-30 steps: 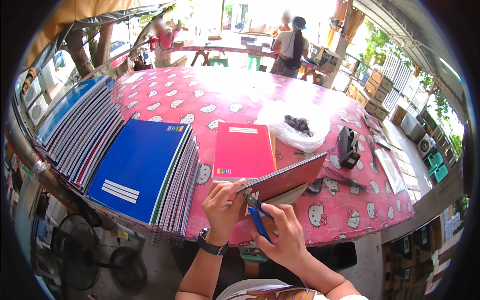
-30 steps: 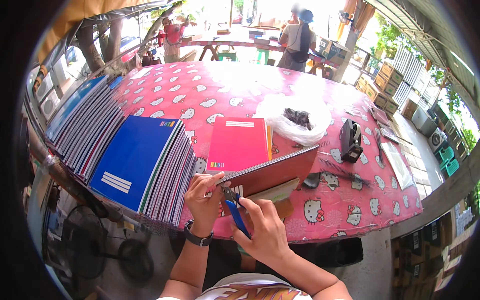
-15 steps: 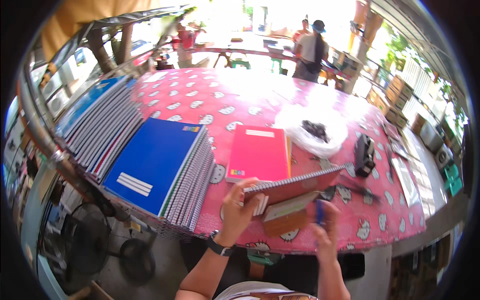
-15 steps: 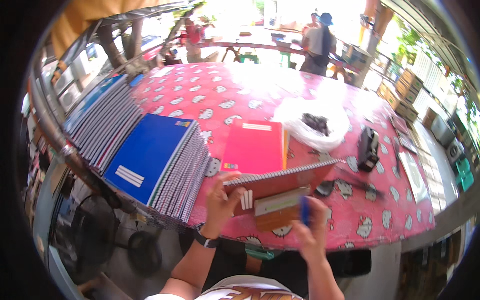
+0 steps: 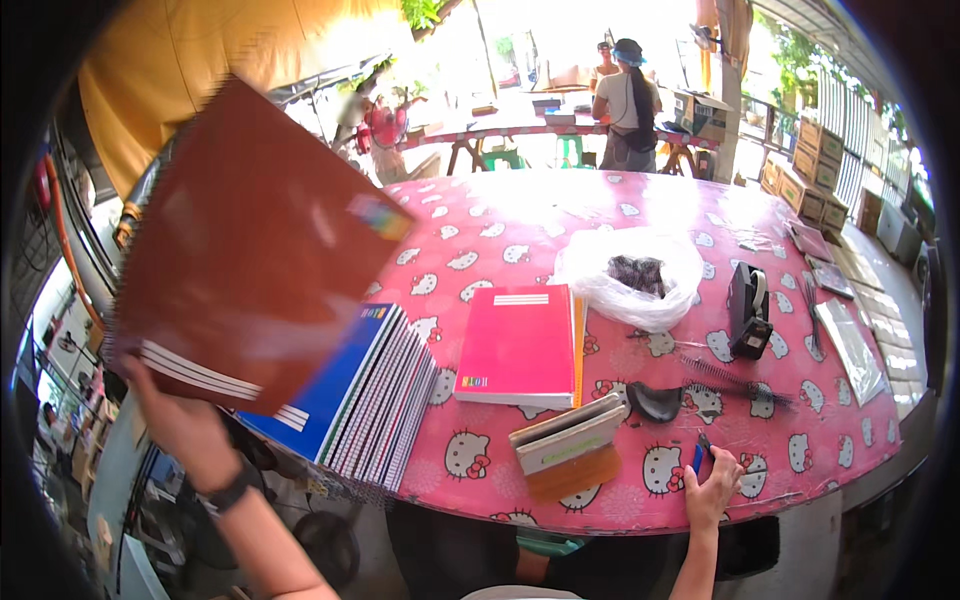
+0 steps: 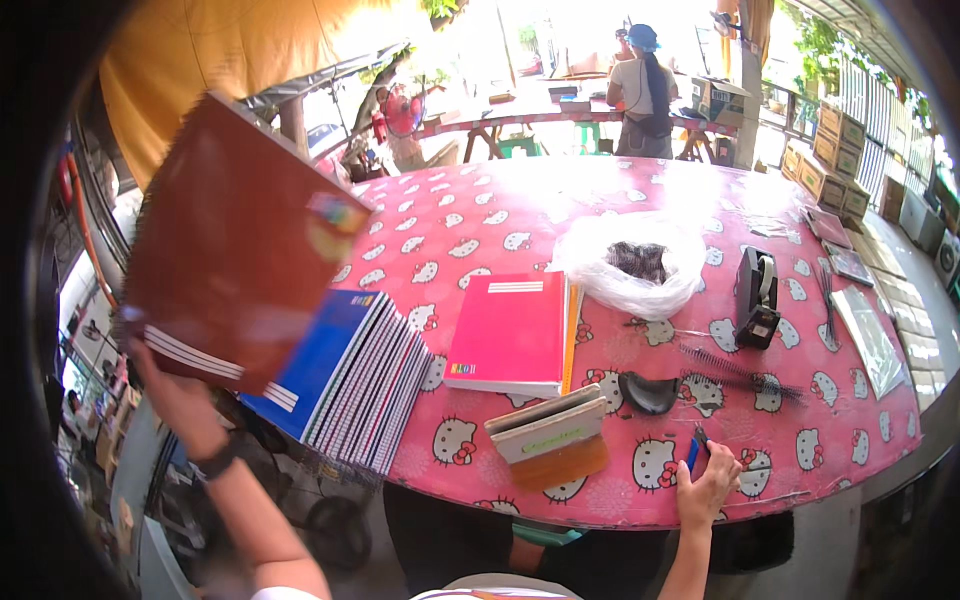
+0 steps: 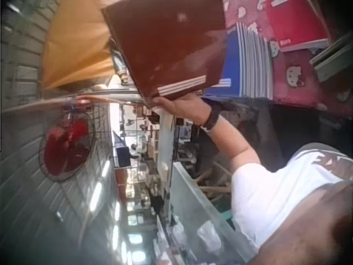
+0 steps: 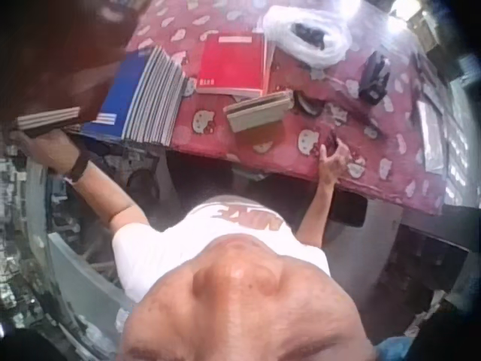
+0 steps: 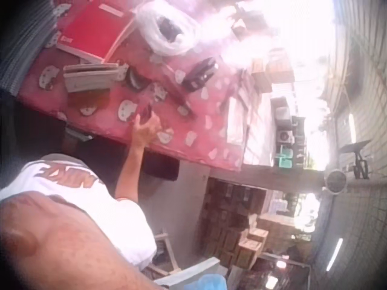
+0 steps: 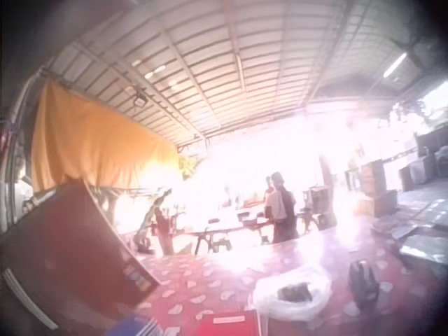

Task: The person assembles notebooks by threading spiral binding coils through pre-punched holes in paper stacks and covers using their hands and pliers to trim the wire.

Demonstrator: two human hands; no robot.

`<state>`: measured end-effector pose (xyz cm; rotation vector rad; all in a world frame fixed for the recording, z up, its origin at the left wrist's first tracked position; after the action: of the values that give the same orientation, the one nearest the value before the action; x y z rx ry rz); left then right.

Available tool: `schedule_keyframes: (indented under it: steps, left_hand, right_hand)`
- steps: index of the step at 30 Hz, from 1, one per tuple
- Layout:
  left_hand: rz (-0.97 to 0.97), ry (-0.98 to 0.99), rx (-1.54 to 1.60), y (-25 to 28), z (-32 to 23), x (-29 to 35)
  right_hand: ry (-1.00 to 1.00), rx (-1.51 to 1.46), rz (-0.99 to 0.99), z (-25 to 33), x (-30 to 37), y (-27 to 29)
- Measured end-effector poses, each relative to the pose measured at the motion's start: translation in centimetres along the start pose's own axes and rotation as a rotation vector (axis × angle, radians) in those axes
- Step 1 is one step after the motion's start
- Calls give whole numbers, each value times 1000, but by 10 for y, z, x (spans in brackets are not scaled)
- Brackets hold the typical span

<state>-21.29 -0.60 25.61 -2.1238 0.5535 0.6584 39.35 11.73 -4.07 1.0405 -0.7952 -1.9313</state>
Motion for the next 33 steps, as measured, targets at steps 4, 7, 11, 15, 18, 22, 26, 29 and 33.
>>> schedule_keyframes:
  steps: [4, 7, 11, 15, 18, 22, 26, 29, 33]
  left_hand:
    - [22, -318, -659, 34, -59, -116]
    - [125, -88, -652, 13, -33, -177]
    - [973, -1048, -1137, -73, 43, -127]
    - [1455, -290, -1178, -133, 177, -20]
    - [1485, -357, -1219, -143, 228, 31]
    - [1448, -338, -1262, -114, 281, 52]
    - [1401, 123, -986, -84, 295, 44]
    - [1594, -46, -1059, -101, 279, 85]
    - [1577, 117, -1046, -99, 272, 80]
  right_hand:
    - [18, -33, -10, 0, -3, 0]
    - [31, -39, -15, 0, -3, 2]
    - [48, -40, 14, 4, -3, -4]
    - [15, -24, 3, -2, -4, 1]
    - [32, -31, 10, -4, -4, 0]
    - [64, -40, 16, -1, -4, -3]
    - [45, -45, 43, 7, -4, -3]
    - [12, 3, 27, 0, -6, 0]
    - [17, -2, 19, 4, -4, -4]
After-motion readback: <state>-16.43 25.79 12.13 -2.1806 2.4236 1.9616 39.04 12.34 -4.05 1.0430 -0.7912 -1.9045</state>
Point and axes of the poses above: each hand's wrist, its own x-axis away from the middle knuckle, its own y-axis out of the back of the hand, z = x × y, the point moved 8 cm from there along -x, towards the middle knuckle, and after that the axes turned 1 degree about -y, right-handed, at the moved point
